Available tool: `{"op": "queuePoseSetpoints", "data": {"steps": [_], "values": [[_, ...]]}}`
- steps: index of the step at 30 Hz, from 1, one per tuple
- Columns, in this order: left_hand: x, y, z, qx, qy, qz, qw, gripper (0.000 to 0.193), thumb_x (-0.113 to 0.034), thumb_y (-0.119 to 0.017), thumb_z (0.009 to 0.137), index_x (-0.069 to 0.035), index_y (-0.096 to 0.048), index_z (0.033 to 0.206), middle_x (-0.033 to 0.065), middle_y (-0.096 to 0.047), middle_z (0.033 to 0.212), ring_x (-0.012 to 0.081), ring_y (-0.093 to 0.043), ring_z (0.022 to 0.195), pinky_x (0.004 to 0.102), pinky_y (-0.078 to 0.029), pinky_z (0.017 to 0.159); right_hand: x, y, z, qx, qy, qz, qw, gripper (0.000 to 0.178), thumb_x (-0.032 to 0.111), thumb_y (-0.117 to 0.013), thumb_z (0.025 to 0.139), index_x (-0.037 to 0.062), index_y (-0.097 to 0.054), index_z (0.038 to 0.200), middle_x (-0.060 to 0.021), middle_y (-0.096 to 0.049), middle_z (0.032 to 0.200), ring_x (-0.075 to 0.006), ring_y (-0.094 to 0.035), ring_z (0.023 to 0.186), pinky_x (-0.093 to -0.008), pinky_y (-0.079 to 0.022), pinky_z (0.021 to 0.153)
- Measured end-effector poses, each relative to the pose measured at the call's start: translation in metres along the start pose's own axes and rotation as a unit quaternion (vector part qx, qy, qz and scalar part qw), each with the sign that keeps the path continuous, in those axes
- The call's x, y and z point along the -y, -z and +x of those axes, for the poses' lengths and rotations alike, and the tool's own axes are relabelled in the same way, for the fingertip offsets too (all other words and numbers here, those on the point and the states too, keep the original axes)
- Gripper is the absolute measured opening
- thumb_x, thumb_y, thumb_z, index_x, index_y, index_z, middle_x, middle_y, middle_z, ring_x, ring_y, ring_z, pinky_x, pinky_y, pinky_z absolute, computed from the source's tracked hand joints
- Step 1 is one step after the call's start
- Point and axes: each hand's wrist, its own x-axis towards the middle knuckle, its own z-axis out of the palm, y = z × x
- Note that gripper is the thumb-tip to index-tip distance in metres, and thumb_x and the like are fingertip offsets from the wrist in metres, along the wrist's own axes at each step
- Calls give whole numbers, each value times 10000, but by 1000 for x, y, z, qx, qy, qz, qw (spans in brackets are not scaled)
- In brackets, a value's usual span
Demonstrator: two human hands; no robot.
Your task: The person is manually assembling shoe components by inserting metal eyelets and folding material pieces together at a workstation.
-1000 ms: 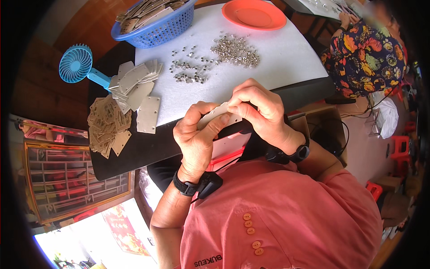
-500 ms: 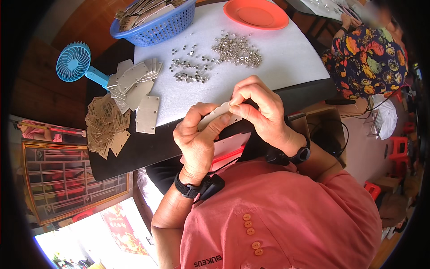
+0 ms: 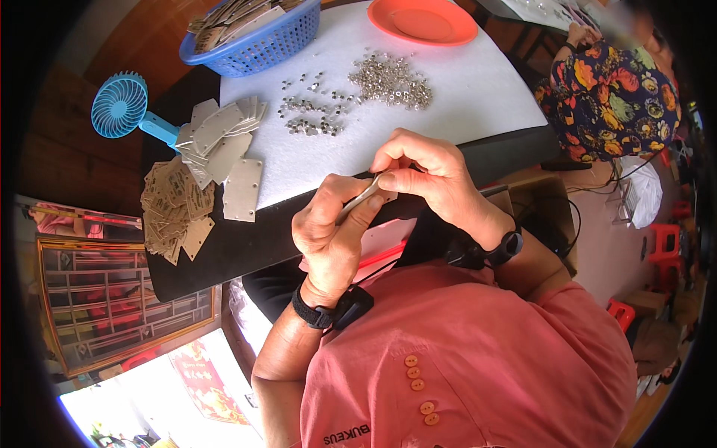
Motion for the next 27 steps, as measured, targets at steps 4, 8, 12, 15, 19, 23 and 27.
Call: {"op": "queuePoseSetpoints", "data": {"steps": [4,8,12,15,19,23,27], "values": [[0,-1,1,-1,-17,25,1000,120,44,-733,851,-26,-676,930,-13,-647,836,50,-550,749,205,-449,700,-2,0,1,3,0,-14,1000,61,7,-666,921,-12,-623,960,-21,-588,881,-85,-585,760,-232,-486,666],[1,3,-1,-10,29,3,1000,122,54,-729,848,-19,-675,929,4,-657,862,55,-544,744,209,-451,703,-2,-1,-1,-23,22,-21,999,77,8,-679,914,-18,-630,966,-28,-611,882,-86,-592,770,-233,-492,692],[8,8,-1,2,6,-33,999,148,75,-733,831,-11,-678,939,30,-662,878,76,-549,758,225,-456,703,-2,5,-5,6,-39,14,999,113,-6,-709,886,-27,-632,966,-43,-628,902,-89,-601,792,-239,-497,706],[10,9,1,32,-17,-42,998,177,97,-737,810,-1,-680,946,61,-670,892,110,-577,793,244,-470,715,-7,10,-9,-2,43,13,999,155,-14,-739,854,-39,-633,964,-71,-640,903,-119,-623,812,-255,-504,712],[8,12,7,82,-71,-34,994,210,113,-747,779,-5,-682,940,78,-674,912,139,-601,811,254,-486,715,4,11,-13,-23,167,-105,980,176,4,-764,827,-39,-624,924,-129,-656,851,-199,-650,745,-298,-523,665],[-5,15,8,125,-71,-22,989,247,150,-730,754,0,-680,943,88,-668,922,147,-604,798,260,-493,704,9,9,-15,-23,261,-161,952,210,69,-776,830,-35,-616,917,-147,-664,832,-252,-668,728,-333,-538,625],[-8,16,8,141,-110,-17,984,263,171,-716,737,6,-678,937,105,-666,921,154,-599,782,258,-490,695,11,11,-14,-4,283,-165,945,245,132,-769,838,-30,-616,939,-139,-657,833,-262,-667,731,-338,-540,630]]}}
